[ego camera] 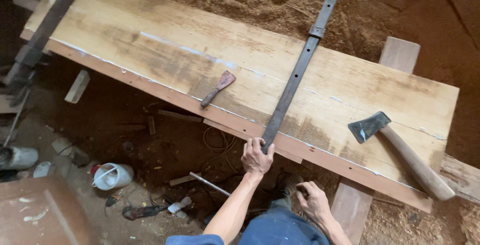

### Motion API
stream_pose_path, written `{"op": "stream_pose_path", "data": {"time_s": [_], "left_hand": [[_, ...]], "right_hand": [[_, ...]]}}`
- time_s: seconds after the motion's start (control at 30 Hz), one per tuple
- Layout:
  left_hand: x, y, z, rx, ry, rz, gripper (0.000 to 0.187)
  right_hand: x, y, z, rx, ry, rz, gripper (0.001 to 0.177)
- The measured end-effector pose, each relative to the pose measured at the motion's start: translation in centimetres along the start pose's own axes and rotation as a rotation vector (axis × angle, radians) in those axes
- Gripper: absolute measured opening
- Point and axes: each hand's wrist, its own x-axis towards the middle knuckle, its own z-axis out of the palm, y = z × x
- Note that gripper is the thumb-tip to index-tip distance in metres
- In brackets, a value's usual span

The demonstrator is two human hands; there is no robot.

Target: The person applies glue to the edges of two wooden planks, aligns them, and secures them with a long metal clamp. They then insert small wooden shims under the clamp to ensure even pressure.

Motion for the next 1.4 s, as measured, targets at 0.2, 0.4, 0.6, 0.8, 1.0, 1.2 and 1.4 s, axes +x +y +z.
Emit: {"op": "stream_pose_path", "data": {"time_s": [0.2,0.4,0.6,0.8,1.0,1.2,1.4], "left_hand": [[-0.3,-0.6,0.3,-0.013,-0.023,-0.014,0.037],[-0.3,-1.2,0.5,-0.021,-0.071,-0.049,0.036],[-0.1,-1.5,1.0,0.01,-0.092,-0.047,0.038],[0.1,-1.3,0.7,0.056,-0.114,-0.06,0.038],[0.4,-1.9,1.0,0.088,-0.108,-0.052,0.039],[0.8,-2.2,1.5,0.096,-0.089,-0.037,0.041],[1.2,-1.5,1.6,0.074,-0.127,-0.034,0.042]], "right_hand": [[-1.3,2.2,0.7,-0.054,0.041,0.121,0.019],[-4.8,3.6,2.2,0.016,0.247,0.24,0.024],[-10.8,2.3,8.6,0.093,0.253,0.471,0.026],[-15.7,1.1,11.4,0.194,0.188,0.706,0.027],[-15.4,1.3,11.4,0.196,0.194,0.836,0.024],[-10.1,-1.1,12.3,0.307,0.15,0.779,0.029],[-3.8,-6.1,14.6,0.397,-0.082,0.518,0.048]]}}
